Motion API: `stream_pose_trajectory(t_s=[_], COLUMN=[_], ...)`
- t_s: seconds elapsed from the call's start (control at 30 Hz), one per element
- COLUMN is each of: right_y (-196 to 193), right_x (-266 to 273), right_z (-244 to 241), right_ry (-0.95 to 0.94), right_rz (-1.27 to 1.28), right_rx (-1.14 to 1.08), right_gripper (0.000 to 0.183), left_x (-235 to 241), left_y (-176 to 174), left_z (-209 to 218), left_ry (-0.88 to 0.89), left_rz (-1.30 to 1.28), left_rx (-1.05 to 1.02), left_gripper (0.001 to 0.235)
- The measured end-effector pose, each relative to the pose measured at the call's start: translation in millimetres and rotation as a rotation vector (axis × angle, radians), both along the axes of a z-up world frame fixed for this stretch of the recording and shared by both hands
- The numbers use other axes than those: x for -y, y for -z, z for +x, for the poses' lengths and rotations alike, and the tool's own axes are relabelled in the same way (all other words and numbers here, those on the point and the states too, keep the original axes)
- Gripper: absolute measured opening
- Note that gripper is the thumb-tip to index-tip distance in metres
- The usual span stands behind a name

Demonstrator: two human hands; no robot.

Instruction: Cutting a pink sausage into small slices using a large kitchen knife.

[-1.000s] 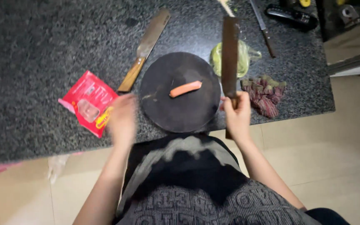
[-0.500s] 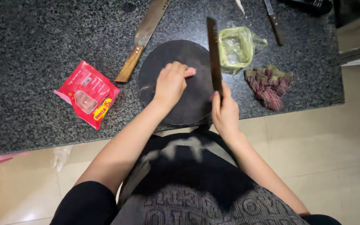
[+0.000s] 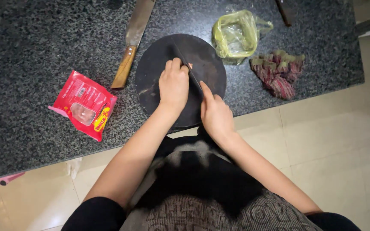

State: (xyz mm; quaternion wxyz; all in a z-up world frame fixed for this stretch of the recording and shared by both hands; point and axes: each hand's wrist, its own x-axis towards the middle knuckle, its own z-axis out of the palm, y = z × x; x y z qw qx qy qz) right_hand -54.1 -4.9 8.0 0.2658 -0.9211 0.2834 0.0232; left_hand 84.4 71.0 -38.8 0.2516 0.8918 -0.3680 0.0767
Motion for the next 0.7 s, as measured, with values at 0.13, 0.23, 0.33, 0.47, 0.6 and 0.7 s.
stream_pose_trajectory(t_s=[0.13, 0.23, 0.33, 0.47, 0.6, 0.7], right_y=[-2.6, -1.5, -1.3, 3.9, -2.5, 1.9], right_x=[-2.1, -1.5, 1.3, 4.9, 6.4, 9.1], right_z=[-0.8, -3.1, -2.8, -1.8, 8.9, 14.1], right_ry=[0.009, 0.011, 0.002, -0.013, -0.004, -0.010], right_rz=[0.003, 0.003, 0.017, 0.018, 0.030, 0.045], right_rx=[-0.070, -0.041, -0.067, -0.040, -0.048, -0.031], right_gripper=[0.057, 0.058, 0.058, 0.056, 0.057, 0.056], left_x=[5.4, 8.9, 10.1, 9.9, 11.9, 11.7], left_y=[-3.5, -2.0, -3.3, -10.3, -15.4, -14.3], left_z=[0.4, 0.5, 1.2, -0.6, -1.1, -1.5], left_ry=[-0.027, -0.040, -0.052, -0.058, -0.067, -0.069], left_rz=[0.063, 0.122, 0.169, 0.197, 0.215, 0.228], left_rx=[0.004, -0.003, -0.017, -0.043, -0.067, -0.063], left_gripper=[0.017, 0.014, 0.011, 0.011, 0.011, 0.010])
